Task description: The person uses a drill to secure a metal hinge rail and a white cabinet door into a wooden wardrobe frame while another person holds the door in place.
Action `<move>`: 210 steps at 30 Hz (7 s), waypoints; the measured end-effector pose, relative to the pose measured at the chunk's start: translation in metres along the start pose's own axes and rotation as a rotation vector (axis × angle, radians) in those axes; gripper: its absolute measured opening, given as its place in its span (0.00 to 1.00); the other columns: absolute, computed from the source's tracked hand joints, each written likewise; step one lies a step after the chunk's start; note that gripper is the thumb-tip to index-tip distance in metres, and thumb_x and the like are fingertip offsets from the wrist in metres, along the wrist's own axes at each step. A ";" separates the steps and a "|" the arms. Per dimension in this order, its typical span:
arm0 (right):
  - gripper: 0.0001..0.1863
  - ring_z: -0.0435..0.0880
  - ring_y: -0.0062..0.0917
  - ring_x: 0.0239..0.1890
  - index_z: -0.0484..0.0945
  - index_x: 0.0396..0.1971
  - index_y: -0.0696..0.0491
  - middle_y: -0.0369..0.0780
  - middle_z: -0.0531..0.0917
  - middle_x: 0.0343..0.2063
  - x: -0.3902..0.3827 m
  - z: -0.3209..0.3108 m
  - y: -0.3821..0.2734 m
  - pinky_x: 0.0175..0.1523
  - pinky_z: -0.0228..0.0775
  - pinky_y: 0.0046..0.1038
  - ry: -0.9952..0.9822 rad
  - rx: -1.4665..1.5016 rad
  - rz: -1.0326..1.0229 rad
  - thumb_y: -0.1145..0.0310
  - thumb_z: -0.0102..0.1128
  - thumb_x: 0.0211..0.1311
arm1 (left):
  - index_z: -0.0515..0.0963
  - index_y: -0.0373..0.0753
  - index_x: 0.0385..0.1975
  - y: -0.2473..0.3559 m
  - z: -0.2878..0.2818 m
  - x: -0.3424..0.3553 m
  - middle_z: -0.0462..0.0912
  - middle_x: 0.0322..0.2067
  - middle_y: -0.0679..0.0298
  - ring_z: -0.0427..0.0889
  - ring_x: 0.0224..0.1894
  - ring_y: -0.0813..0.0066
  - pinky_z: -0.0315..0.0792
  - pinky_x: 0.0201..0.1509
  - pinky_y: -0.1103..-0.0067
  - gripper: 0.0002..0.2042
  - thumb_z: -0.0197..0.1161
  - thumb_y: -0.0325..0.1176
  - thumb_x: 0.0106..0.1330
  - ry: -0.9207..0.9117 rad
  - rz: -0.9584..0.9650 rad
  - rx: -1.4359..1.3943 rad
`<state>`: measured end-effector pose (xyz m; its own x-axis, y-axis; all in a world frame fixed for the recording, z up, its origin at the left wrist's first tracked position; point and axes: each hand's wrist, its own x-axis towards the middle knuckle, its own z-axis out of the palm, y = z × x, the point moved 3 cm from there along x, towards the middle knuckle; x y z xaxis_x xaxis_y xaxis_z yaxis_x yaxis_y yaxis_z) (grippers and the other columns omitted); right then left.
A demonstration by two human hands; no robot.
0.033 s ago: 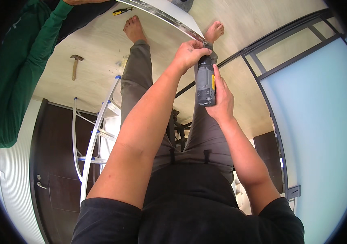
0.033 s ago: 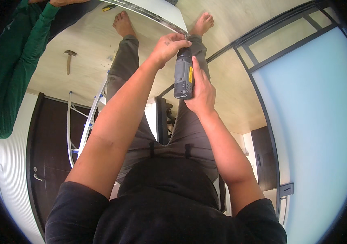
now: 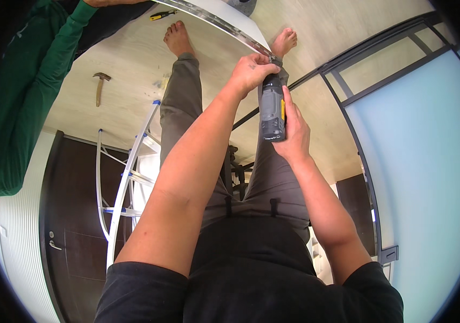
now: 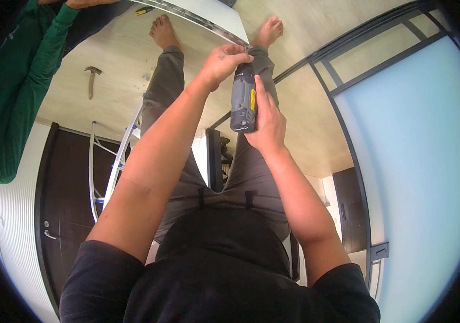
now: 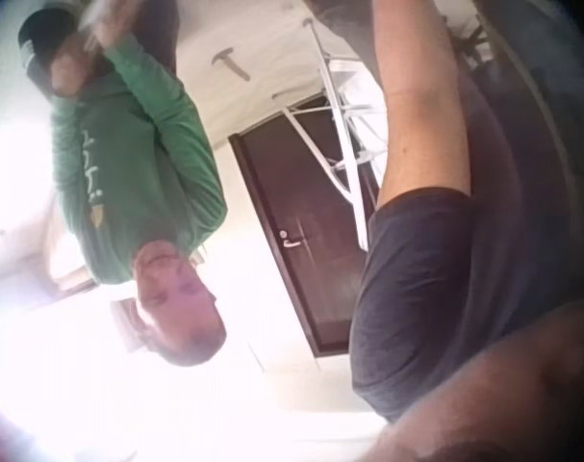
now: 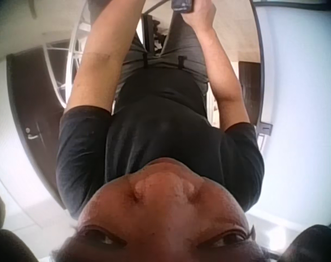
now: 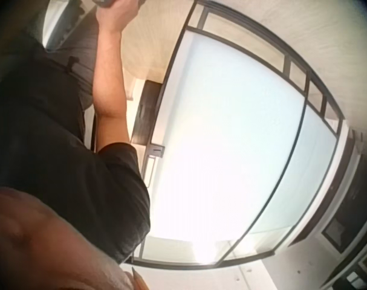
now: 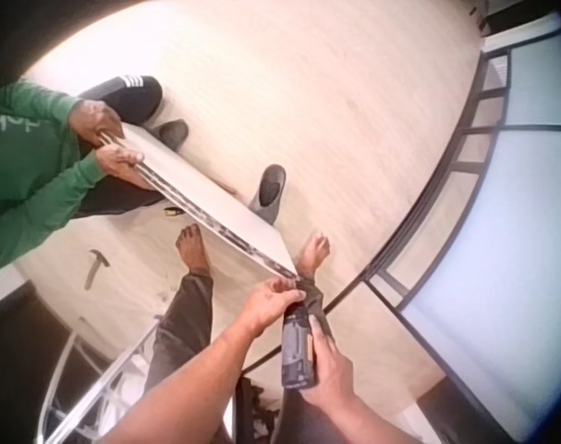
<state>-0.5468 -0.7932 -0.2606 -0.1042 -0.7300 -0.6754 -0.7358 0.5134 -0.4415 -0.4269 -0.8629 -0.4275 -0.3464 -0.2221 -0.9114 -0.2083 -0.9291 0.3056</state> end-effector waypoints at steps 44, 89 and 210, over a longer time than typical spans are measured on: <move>0.53 0.92 0.46 0.40 0.55 0.84 0.44 0.46 0.86 0.45 0.059 -0.043 -0.011 0.44 0.85 0.46 -0.485 -0.521 0.036 0.75 0.69 0.57 | 0.62 0.29 0.80 0.038 0.053 -0.110 0.80 0.65 0.44 0.79 0.66 0.58 0.73 0.69 0.68 0.36 0.63 0.43 0.77 0.217 -0.169 -0.241; 0.55 0.92 0.49 0.40 0.53 0.85 0.46 0.48 0.88 0.44 0.069 -0.052 -0.004 0.45 0.85 0.49 -0.481 -0.463 0.046 0.76 0.68 0.55 | 0.66 0.25 0.76 0.040 0.061 -0.095 0.83 0.61 0.38 0.85 0.63 0.49 0.76 0.67 0.66 0.39 0.64 0.46 0.71 0.318 -0.149 -0.142; 0.56 0.92 0.48 0.42 0.54 0.85 0.46 0.47 0.89 0.44 0.074 -0.053 -0.019 0.48 0.86 0.48 -0.573 -0.524 0.055 0.75 0.70 0.53 | 0.70 0.28 0.73 0.058 0.054 -0.104 0.86 0.55 0.44 0.88 0.55 0.54 0.80 0.60 0.66 0.31 0.64 0.38 0.74 0.317 -0.276 -0.284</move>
<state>-0.5763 -0.8811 -0.2711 0.1075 -0.2899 -0.9510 -0.9747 0.1577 -0.1583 -0.4519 -0.8774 -0.3002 -0.0094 0.0050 -0.9999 0.0190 -0.9998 -0.0052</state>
